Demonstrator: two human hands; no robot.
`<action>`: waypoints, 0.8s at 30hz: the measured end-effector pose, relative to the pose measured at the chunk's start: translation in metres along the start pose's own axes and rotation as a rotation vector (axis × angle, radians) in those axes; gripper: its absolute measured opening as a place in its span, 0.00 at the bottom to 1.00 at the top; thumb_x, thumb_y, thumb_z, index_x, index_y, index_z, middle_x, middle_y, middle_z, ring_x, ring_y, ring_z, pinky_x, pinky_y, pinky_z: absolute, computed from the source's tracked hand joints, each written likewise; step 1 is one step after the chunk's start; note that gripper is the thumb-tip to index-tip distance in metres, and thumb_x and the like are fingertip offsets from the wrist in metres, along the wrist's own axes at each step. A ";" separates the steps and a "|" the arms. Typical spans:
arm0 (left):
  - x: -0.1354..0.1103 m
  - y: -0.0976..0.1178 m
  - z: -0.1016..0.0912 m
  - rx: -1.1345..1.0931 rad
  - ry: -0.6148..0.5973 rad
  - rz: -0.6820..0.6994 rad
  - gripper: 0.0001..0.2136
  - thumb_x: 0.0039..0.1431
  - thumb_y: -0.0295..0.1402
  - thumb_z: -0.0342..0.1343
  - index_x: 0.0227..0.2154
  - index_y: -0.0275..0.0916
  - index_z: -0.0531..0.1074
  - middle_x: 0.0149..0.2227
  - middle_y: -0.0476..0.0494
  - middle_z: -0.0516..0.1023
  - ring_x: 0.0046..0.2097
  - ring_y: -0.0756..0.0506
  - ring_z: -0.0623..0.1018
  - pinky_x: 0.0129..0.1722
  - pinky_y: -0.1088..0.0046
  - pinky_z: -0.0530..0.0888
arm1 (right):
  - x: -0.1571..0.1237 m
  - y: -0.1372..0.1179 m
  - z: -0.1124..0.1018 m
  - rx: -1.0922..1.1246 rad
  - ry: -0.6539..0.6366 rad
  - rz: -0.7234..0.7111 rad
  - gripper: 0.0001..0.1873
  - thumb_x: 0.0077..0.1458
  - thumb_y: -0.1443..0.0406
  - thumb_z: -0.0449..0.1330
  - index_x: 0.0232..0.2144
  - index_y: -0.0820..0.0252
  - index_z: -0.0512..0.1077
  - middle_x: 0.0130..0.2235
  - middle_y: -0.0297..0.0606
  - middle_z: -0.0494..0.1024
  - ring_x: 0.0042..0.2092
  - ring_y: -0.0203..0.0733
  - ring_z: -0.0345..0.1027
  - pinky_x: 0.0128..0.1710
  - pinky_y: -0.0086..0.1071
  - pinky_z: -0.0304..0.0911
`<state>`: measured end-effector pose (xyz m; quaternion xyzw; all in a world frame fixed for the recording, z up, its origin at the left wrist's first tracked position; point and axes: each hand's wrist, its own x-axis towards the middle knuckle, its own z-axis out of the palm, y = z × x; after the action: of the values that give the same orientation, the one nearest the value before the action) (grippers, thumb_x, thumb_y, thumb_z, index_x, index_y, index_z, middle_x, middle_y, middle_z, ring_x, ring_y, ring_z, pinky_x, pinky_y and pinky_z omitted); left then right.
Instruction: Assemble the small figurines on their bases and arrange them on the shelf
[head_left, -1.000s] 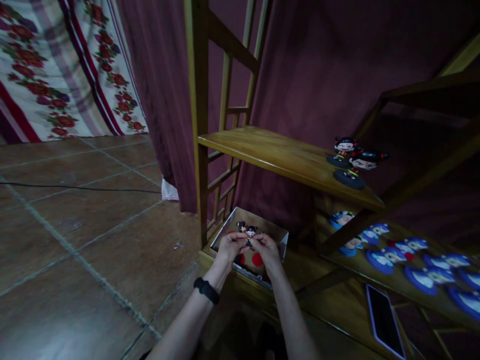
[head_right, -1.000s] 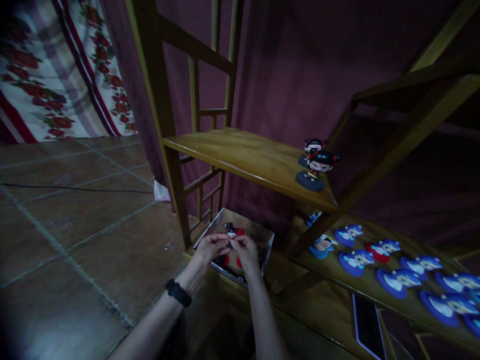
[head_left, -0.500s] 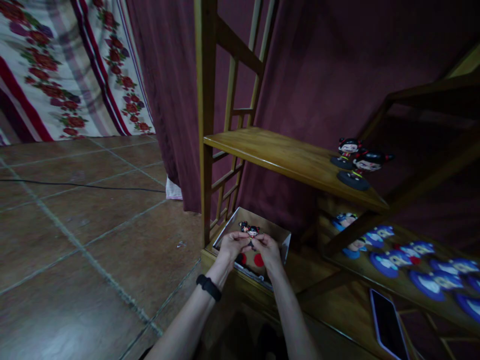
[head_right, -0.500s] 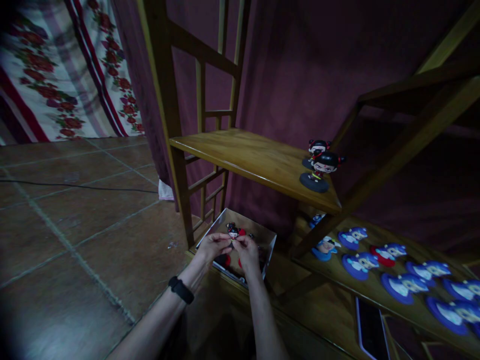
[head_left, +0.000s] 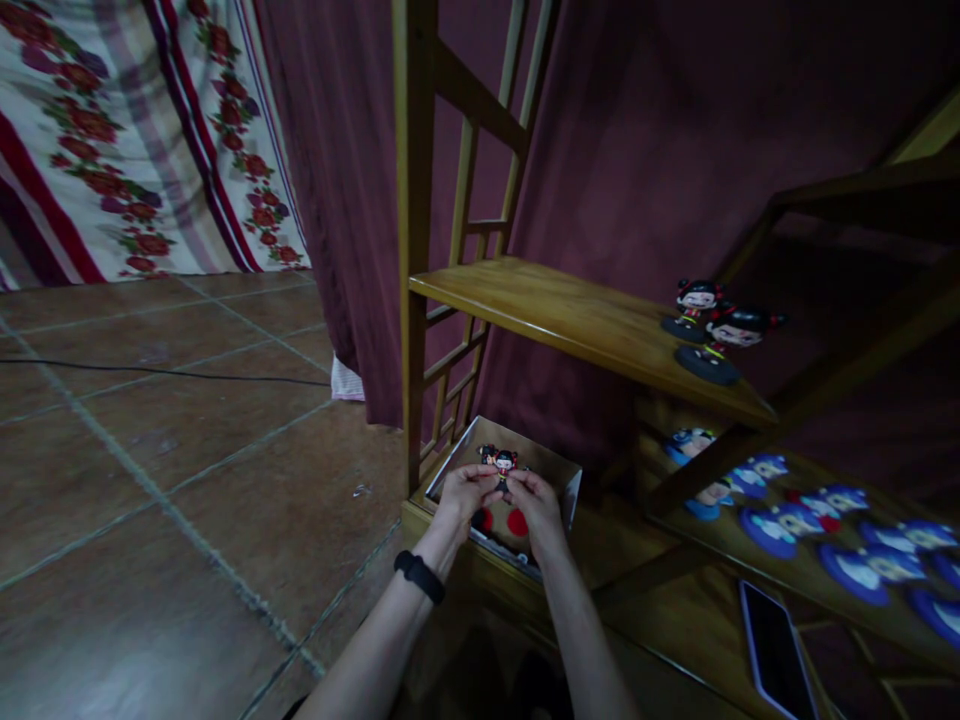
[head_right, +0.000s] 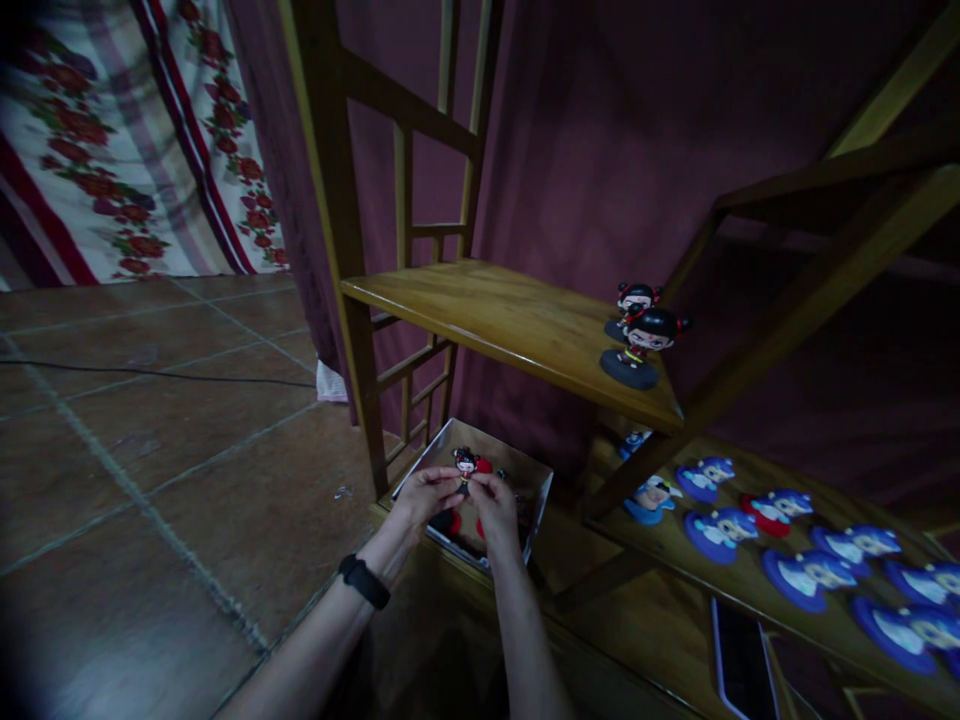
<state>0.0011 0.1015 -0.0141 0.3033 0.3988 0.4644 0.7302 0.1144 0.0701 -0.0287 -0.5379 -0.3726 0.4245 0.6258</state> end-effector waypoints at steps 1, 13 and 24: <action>0.000 0.001 0.000 -0.004 -0.002 -0.006 0.08 0.40 0.25 0.65 0.26 0.31 0.75 0.26 0.42 0.78 0.25 0.51 0.76 0.27 0.76 0.75 | -0.001 -0.003 0.000 0.020 0.000 0.015 0.12 0.40 0.58 0.63 0.26 0.60 0.73 0.29 0.36 0.75 0.33 0.40 0.68 0.35 0.34 0.65; -0.002 0.003 -0.001 0.007 -0.003 -0.020 0.09 0.36 0.25 0.67 0.24 0.31 0.75 0.25 0.42 0.78 0.25 0.50 0.76 0.29 0.74 0.75 | 0.007 0.013 0.002 -0.128 0.035 -0.058 0.10 0.41 0.58 0.60 0.24 0.59 0.72 0.29 0.34 0.74 0.32 0.39 0.67 0.33 0.32 0.65; -0.001 0.003 0.001 -0.065 -0.010 -0.110 0.06 0.42 0.20 0.62 0.26 0.32 0.76 0.28 0.43 0.79 0.28 0.51 0.77 0.31 0.75 0.76 | -0.005 -0.004 0.003 -0.273 0.083 -0.156 0.06 0.45 0.61 0.56 0.24 0.57 0.70 0.25 0.31 0.73 0.30 0.38 0.65 0.33 0.30 0.60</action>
<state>0.0005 0.1013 -0.0108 0.2595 0.3960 0.4348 0.7660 0.1102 0.0668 -0.0242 -0.6046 -0.4413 0.2973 0.5927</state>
